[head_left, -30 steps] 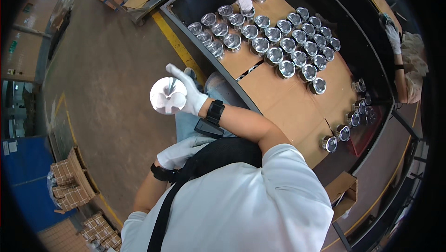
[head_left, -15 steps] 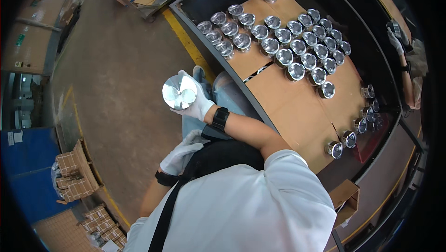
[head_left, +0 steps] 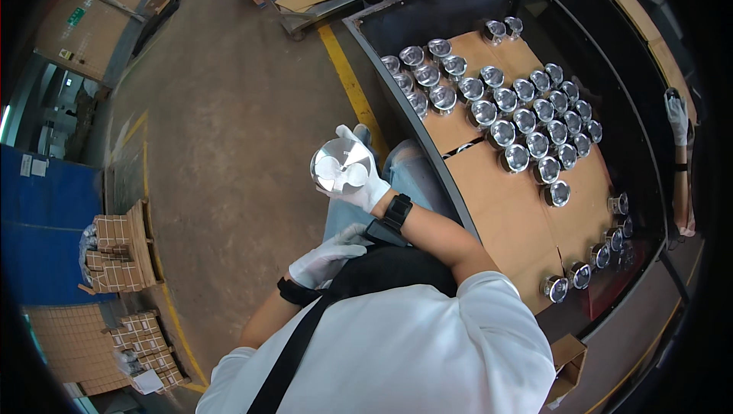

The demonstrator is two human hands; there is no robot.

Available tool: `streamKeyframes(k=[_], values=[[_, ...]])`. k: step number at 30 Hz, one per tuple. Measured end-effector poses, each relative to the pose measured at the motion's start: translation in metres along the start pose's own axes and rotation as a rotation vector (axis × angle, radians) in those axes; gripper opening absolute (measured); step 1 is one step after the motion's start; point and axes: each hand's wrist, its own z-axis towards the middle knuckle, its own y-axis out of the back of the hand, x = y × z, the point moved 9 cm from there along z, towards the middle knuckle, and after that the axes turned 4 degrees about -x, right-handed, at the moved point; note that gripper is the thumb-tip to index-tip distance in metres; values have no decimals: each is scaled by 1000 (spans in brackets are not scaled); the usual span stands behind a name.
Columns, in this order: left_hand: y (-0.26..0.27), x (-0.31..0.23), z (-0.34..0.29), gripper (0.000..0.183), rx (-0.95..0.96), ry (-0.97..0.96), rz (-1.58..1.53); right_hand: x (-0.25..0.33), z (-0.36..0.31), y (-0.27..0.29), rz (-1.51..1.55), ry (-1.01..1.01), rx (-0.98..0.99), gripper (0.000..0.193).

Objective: Inspecting and sorting metal engine pistons into a large cart on a factory floor.

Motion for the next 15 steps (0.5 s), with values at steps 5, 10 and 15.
streamKeyframes(k=[5,10,15], values=[[4,6,3,53,12,-6,1,8,-6,-16,-28,46,148,24],[5,-5,6,45,34,-49,44,20,-2,-47,-56,51,158,40],[46,-62,8,47,-192,-286,61,65,-6,-66,-447,272,-277,60]])
